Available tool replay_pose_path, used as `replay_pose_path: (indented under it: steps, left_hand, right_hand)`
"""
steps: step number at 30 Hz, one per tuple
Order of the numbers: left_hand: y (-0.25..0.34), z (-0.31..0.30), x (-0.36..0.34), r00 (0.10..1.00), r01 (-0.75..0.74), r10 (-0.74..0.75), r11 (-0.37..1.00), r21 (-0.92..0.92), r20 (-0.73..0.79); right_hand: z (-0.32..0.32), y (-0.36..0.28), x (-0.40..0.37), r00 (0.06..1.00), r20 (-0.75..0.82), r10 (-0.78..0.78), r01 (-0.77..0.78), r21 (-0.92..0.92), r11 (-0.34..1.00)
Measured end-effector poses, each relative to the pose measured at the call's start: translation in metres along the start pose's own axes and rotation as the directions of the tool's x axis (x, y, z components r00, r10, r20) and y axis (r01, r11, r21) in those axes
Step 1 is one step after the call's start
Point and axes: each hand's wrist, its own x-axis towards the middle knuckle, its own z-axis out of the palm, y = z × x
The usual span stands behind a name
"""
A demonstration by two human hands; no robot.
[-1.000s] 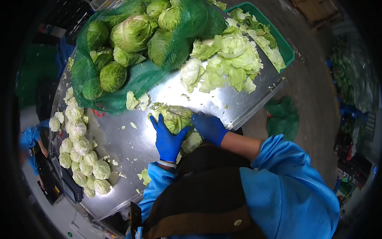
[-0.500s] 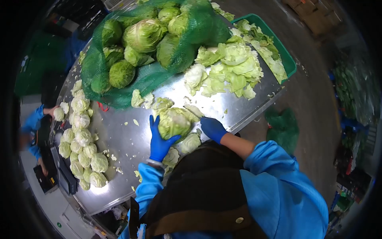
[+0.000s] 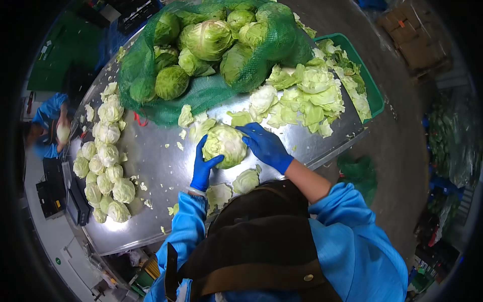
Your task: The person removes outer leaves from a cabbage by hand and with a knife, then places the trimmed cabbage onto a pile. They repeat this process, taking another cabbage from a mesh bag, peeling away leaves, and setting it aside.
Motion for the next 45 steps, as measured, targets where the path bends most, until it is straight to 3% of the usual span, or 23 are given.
replay_pose_path:
  steps: [1,3,5,7,8,9,15,18,22,25,26,27,31,35,36,39,40,42,43,45]
  left_hand:
    - [0.004,-0.001,0.005,0.991,-0.092,0.082,0.991,0.100,0.104]
    - [0.018,0.004,0.004,0.999,0.007,-0.005,0.999,-0.044,0.040]
    - [0.015,0.000,0.008,0.995,0.026,-0.032,0.998,-0.063,-0.093]
    - [-0.011,0.008,0.016,0.987,-0.048,0.063,0.994,0.101,-0.145]
    - [-0.019,0.012,0.013,0.975,-0.105,0.158,0.948,0.302,-0.155]
    - [-0.012,0.016,0.010,0.978,-0.064,0.127,0.937,0.342,-0.165]
    - [0.005,-0.007,0.028,0.997,0.056,-0.048,0.988,0.145,-0.054]
    - [0.008,0.001,0.034,0.995,0.060,-0.049,0.990,0.129,-0.087]
    - [0.016,0.008,0.051,0.998,0.014,0.001,0.966,0.260,-0.056]
    - [0.028,0.010,0.060,0.992,0.118,-0.124,0.919,0.377,-0.008]
    - [0.003,0.009,0.057,0.996,0.044,0.006,0.827,0.560,-0.086]
    - [0.003,0.014,0.045,0.997,0.024,0.021,0.808,0.588,-0.069]
    - [-0.005,-0.004,0.026,0.994,-0.075,0.102,0.911,0.405,-0.046]
    - [-0.020,-0.014,0.006,0.984,-0.175,0.179,0.943,0.283,0.014]
    - [-0.015,-0.012,0.001,0.979,-0.195,0.201,0.911,0.364,0.021]
    - [-0.026,-0.014,-0.008,0.975,-0.149,0.183,0.958,0.244,-0.124]
    - [-0.024,-0.014,-0.008,0.975,-0.102,0.135,0.978,0.183,-0.176]
    - [-0.018,-0.010,-0.009,0.970,-0.040,0.057,0.996,0.076,-0.238]
    - [-0.020,-0.008,-0.005,0.968,-0.052,0.068,0.996,0.072,-0.243]
    - [-0.024,-0.006,0.003,0.968,-0.095,0.118,0.989,0.111,-0.221]
  right_hand:
    - [-0.001,0.004,0.006,0.998,0.030,-0.059,0.059,0.010,0.998]
    - [0.013,0.014,0.016,0.985,0.074,-0.154,0.160,-0.078,0.984]
    - [0.017,0.014,0.022,0.988,0.156,-0.001,0.015,-0.084,0.996]
    - [0.024,0.013,0.028,0.983,0.176,0.060,-0.043,-0.097,0.994]
    - [0.028,0.014,0.027,0.989,0.145,0.000,0.014,-0.097,0.995]
    - [0.028,0.009,0.028,0.985,0.170,0.009,0.010,-0.113,0.994]
    - [0.013,-0.009,0.031,0.960,0.281,-0.015,0.076,-0.205,0.976]
    - [0.020,-0.025,0.032,0.977,0.213,0.012,0.072,-0.385,0.920]
    - [0.027,-0.014,0.043,0.977,0.195,0.080,0.000,-0.380,0.925]
    - [0.028,-0.004,0.061,0.979,0.120,0.166,-0.117,-0.337,0.934]
    - [0.033,0.014,0.071,0.980,0.069,0.185,-0.151,-0.345,0.927]
    - [0.037,0.029,0.080,0.979,0.019,0.203,-0.183,-0.348,0.919]
    - [0.033,0.024,0.078,0.965,0.199,0.172,-0.194,0.095,0.977]
    - [0.043,0.023,0.088,0.963,0.024,0.267,-0.260,-0.164,0.952]
    - [0.052,0.049,0.089,0.984,-0.114,0.139,-0.165,-0.259,0.952]
    - [0.031,0.069,0.083,0.970,0.032,0.241,-0.222,-0.289,0.931]
    - [0.025,0.054,0.073,0.989,-0.042,0.139,-0.145,-0.271,0.952]
    - [0.014,0.018,0.054,0.999,0.047,0.023,-0.016,-0.135,0.991]
    - [0.015,0.005,0.048,0.996,0.076,-0.042,0.047,-0.063,0.997]
    - [0.032,-0.013,0.034,0.991,0.123,-0.042,0.055,-0.097,0.994]
